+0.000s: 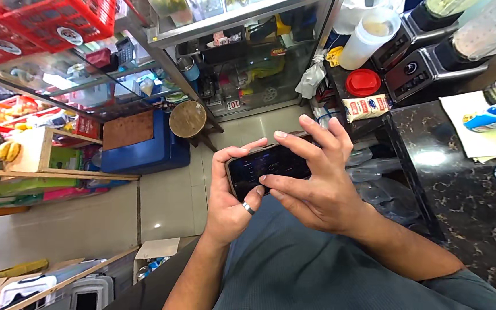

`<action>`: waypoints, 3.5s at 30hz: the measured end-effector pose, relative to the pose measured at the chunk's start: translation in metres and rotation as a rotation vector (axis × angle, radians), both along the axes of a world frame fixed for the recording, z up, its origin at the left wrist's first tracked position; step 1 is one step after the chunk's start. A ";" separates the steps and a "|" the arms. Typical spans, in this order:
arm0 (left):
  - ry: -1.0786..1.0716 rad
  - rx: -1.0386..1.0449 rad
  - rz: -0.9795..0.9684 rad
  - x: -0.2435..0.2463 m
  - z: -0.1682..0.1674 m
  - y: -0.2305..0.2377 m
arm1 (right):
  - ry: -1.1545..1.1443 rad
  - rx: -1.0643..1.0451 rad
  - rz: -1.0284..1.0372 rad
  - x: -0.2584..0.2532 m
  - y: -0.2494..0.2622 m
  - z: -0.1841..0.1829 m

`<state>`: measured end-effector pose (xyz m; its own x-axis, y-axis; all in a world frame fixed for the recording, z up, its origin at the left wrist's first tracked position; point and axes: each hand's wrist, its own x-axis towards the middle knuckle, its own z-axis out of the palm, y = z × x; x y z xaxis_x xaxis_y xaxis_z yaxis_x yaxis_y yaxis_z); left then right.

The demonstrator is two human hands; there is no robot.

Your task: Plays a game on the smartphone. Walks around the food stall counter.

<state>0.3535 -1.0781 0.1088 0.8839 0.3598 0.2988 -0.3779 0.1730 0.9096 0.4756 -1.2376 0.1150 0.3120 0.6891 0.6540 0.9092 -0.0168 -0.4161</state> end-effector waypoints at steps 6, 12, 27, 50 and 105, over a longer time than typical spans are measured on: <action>-0.021 -0.111 0.012 0.000 -0.001 0.002 | 0.648 0.222 -0.063 0.020 -0.012 0.000; -0.020 -0.176 0.079 0.005 0.000 -0.004 | 1.452 0.231 0.308 0.025 -0.005 -0.010; -0.059 -0.184 -0.016 0.003 -0.006 -0.003 | 1.446 0.286 0.243 0.027 -0.004 -0.013; -0.036 -0.267 0.031 0.006 -0.005 -0.009 | 1.439 0.280 0.199 0.023 -0.004 -0.010; 0.025 -0.245 0.071 0.007 0.000 -0.008 | 1.446 0.226 0.200 0.026 -0.008 -0.010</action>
<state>0.3601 -1.0865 0.1085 0.8600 0.4797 0.1737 -0.3748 0.3630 0.8531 0.5018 -1.2451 0.1047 0.6858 0.7268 -0.0386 -0.3094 0.2431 -0.9193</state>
